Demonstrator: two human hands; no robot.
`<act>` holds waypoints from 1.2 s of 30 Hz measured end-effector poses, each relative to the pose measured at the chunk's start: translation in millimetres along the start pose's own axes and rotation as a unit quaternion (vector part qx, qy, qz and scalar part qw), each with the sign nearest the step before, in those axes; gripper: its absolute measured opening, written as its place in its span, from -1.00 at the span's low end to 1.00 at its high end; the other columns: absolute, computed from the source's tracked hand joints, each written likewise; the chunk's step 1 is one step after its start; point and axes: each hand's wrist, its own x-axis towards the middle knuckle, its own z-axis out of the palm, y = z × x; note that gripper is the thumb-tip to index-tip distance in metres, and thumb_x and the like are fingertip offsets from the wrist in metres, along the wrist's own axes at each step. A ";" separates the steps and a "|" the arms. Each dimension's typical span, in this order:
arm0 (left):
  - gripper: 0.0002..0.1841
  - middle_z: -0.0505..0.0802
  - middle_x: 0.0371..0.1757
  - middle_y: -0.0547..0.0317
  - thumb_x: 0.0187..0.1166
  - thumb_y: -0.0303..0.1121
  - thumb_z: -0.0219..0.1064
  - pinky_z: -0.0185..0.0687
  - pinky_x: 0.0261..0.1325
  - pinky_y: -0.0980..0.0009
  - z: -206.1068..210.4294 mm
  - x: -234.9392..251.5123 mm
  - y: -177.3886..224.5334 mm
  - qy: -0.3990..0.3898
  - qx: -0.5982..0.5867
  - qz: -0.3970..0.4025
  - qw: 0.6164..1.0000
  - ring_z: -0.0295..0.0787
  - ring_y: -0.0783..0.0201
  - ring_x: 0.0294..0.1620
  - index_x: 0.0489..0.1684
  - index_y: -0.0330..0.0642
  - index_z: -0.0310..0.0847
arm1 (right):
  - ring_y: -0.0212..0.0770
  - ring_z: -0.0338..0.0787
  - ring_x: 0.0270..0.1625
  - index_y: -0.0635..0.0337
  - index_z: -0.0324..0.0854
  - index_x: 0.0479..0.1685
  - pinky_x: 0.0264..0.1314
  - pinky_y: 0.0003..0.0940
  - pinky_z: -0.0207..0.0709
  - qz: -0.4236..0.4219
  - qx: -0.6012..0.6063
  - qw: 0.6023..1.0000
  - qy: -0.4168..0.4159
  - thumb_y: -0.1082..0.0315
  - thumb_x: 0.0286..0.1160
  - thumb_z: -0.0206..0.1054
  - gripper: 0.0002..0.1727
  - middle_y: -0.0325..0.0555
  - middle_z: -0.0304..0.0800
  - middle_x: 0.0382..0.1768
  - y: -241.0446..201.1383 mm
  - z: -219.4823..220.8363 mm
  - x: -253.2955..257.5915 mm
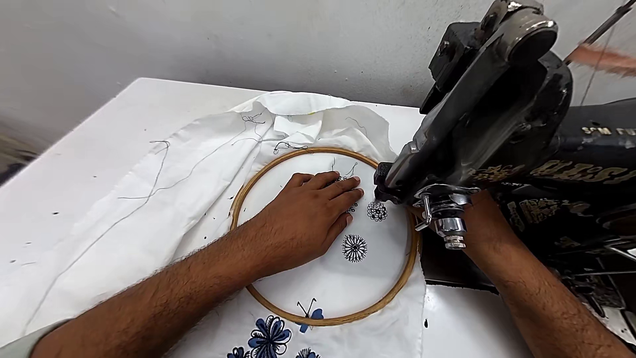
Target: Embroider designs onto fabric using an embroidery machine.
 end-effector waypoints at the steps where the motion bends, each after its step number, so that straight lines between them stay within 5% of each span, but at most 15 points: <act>1: -0.48 0.56 0.71 0.30 0.83 -0.05 -0.15 0.31 0.60 -0.10 0.8 0.3 0.0 0.003 0.000 0.000 1.000 0.38 0.10 0.75 0.60 0.06 0.56 | -0.23 0.75 -0.15 0.26 0.71 -0.16 -0.04 -0.23 0.58 0.009 -0.005 1.000 -0.006 0.26 0.30 0.44 -0.74 -0.01 0.76 -0.27 -1.2 -1.1 -0.5; 5: -0.47 0.57 0.70 0.32 0.83 -0.06 -0.15 0.29 0.60 -0.10 3.9 2.4 -1.3 0.011 -0.005 -0.002 1.000 0.37 0.10 0.75 0.61 0.07 0.56 | -0.08 0.77 -0.12 0.32 0.71 -0.16 -0.04 -0.07 0.57 0.011 -0.016 1.000 -0.007 0.33 0.30 0.48 -0.75 0.10 0.77 -0.25 0.4 -0.8 -1.7; 12: -0.48 0.58 0.69 0.28 0.82 -0.07 -0.13 0.30 0.59 -0.12 4.3 2.5 -2.3 0.018 -0.008 -0.004 1.000 0.39 0.07 0.74 0.59 0.04 0.58 | -0.15 0.77 -0.10 0.31 0.70 -0.12 0.01 -0.17 0.58 0.008 -0.011 1.000 -0.002 0.28 0.33 0.44 -0.73 0.07 0.77 -0.22 0.5 0.3 -3.9; 20: -0.47 0.56 0.71 0.29 0.82 -0.06 -0.13 0.31 0.59 -0.11 0.3 0.8 -0.9 0.002 -0.004 0.003 1.000 0.38 0.09 0.75 0.60 0.05 0.56 | -0.05 0.79 -0.10 0.33 0.73 -0.16 0.01 -0.05 0.58 -0.002 -0.039 0.999 -0.005 0.28 0.26 0.49 -0.71 0.12 0.79 -0.22 0.0 -0.6 -1.8; 25: -0.47 0.56 0.71 0.31 0.83 -0.06 -0.15 0.29 0.61 -0.11 3.0 2.5 -1.2 0.010 -0.011 -0.001 1.000 0.36 0.10 0.76 0.61 0.07 0.56 | -0.09 0.75 -0.11 0.34 0.69 -0.14 -0.02 -0.09 0.55 0.042 -0.029 0.999 -0.013 0.41 0.29 0.50 -0.77 0.12 0.75 -0.23 -7.9 -5.1 -2.8; 30: -0.47 0.57 0.70 0.30 0.83 -0.06 -0.15 0.30 0.58 -0.12 1.2 2.6 -3.9 0.007 -0.012 -0.003 1.000 0.38 0.08 0.74 0.62 0.06 0.55 | -0.21 0.77 -0.04 0.28 0.70 -0.05 0.06 -0.22 0.58 0.011 0.000 1.000 0.012 0.21 0.29 0.42 -0.65 0.03 0.78 -0.17 2.6 2.6 -5.5; 36: -0.47 0.56 0.71 0.30 0.83 -0.07 -0.15 0.27 0.62 -0.12 3.7 2.6 -0.5 0.013 -0.011 0.001 1.000 0.36 0.09 0.76 0.61 0.04 0.56 | -0.18 0.74 -0.13 0.33 0.70 -0.12 -0.01 -0.17 0.56 0.036 -0.010 0.999 -0.010 0.38 0.30 0.47 -0.76 0.07 0.75 -0.23 -8.0 -5.7 -1.9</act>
